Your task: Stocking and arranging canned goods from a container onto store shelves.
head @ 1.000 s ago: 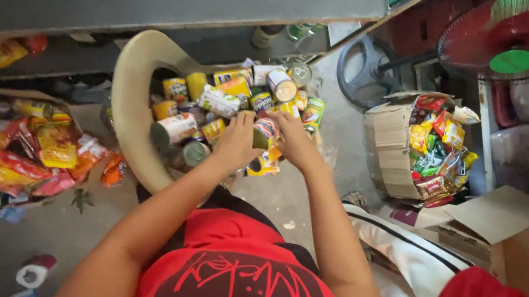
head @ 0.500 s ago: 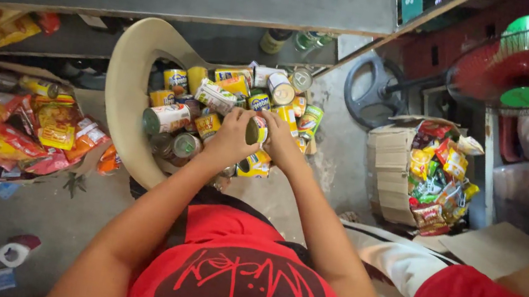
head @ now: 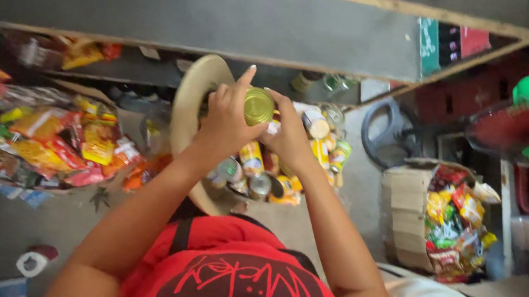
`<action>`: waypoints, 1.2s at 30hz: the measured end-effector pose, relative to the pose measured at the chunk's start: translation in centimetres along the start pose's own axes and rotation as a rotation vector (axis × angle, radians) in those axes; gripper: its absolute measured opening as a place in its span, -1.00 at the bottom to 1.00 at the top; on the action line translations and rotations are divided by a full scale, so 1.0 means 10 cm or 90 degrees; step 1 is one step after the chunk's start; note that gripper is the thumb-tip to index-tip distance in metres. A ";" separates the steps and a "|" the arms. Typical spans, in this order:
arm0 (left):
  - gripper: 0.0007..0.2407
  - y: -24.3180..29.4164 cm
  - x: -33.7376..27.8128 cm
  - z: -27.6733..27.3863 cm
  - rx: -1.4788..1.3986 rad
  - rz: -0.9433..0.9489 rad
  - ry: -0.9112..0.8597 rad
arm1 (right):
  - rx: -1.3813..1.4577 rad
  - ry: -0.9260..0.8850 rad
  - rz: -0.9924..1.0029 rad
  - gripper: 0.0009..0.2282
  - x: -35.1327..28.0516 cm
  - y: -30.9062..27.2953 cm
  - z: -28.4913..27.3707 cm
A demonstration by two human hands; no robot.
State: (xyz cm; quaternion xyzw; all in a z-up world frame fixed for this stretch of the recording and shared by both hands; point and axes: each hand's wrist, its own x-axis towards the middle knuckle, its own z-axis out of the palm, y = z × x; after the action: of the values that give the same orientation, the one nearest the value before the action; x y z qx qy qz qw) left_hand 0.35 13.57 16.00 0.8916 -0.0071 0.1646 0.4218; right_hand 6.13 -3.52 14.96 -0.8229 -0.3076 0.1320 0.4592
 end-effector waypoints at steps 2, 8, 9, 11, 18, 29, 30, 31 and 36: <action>-0.16 -0.09 0.03 -0.30 0.018 0.049 0.052 | 0.041 0.051 -0.060 -0.32 0.22 -0.24 0.17; -0.23 -0.38 0.17 -1.49 0.007 0.095 0.146 | 0.169 0.104 -0.076 -0.39 1.01 -1.01 0.80; -0.23 -0.48 0.20 -1.70 0.018 0.101 0.162 | 0.170 0.099 -0.096 -0.39 1.19 -1.15 0.89; -0.27 -0.65 0.27 -2.09 -0.071 0.096 0.170 | 0.098 0.155 -0.139 -0.37 1.50 -1.45 1.05; -0.39 -1.64 0.58 -3.17 -0.033 0.124 0.377 | 0.069 0.245 -0.237 -0.35 2.65 -2.34 1.61; -0.28 -2.26 1.30 -3.52 -0.062 0.058 0.399 | 0.057 0.259 -0.298 -0.41 3.72 -2.74 2.17; -0.28 -2.25 1.32 -3.55 -0.064 0.060 0.402 | 0.054 0.259 -0.301 -0.41 3.73 -2.77 2.18; -0.30 -2.23 1.35 -3.56 -0.127 0.040 0.392 | 0.021 0.256 -0.283 -0.38 3.73 -2.79 2.19; -0.39 -2.39 1.34 -3.53 -0.207 -0.013 0.362 | 0.079 0.180 -0.195 -0.38 3.71 -2.79 2.20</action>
State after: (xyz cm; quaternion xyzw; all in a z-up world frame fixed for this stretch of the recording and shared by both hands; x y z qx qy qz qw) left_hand 6.48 57.23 22.92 0.7307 0.0938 0.3995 0.5456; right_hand 13.23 45.46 28.79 -0.7470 -0.3527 -0.0377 0.5624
